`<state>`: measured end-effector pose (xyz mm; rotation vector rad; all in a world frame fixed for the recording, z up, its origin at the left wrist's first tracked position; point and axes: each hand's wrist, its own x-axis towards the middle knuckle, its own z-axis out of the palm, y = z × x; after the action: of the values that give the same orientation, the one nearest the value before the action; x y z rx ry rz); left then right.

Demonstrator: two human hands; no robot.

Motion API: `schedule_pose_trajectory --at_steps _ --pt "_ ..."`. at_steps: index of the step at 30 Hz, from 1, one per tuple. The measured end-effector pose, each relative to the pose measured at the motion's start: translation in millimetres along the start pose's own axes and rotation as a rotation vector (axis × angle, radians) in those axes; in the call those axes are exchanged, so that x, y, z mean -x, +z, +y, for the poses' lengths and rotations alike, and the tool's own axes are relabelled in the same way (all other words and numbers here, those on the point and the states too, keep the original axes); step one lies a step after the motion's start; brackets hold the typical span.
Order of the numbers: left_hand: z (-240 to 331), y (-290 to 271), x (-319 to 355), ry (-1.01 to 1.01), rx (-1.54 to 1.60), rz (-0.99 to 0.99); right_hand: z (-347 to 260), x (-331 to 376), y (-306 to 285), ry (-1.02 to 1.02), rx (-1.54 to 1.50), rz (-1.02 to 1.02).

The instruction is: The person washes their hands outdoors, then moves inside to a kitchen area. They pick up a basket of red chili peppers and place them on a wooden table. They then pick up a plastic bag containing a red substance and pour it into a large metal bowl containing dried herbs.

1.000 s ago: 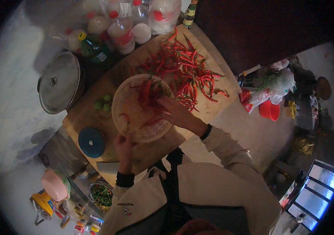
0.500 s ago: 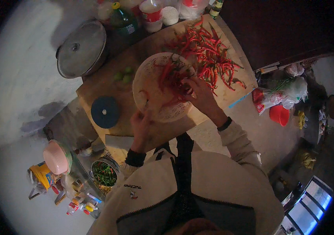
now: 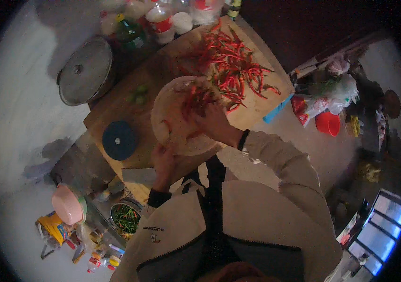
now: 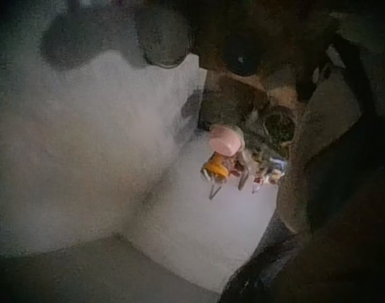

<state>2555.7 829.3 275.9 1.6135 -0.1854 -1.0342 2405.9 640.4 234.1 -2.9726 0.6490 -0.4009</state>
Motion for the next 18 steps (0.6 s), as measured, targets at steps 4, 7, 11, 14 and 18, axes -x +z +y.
schedule_pose_trajectory --at_steps 4,7,11,14,18 --pt "-11.3 -26.0 12.0 0.023 0.006 0.018 -26.7 0.2 17.9 0.021 -0.070 -0.135" --pt "-11.7 -55.7 26.7 0.006 -0.012 0.069 -52.1 2.6 26.5 -0.104 -0.101 0.063" --pt "-10.3 -93.1 50.5 -0.089 -0.144 0.194 -93.4 4.6 40.1 -0.174 -0.040 0.030" --pt "-10.2 -107.7 67.5 -0.020 -0.347 0.183 -118.1 1.3 40.4 -0.139 -0.158 0.039" --pt "-8.0 -111.2 82.3 -0.182 -0.008 0.254 -134.4 -7.3 19.6 -0.140 -0.391 -0.120"
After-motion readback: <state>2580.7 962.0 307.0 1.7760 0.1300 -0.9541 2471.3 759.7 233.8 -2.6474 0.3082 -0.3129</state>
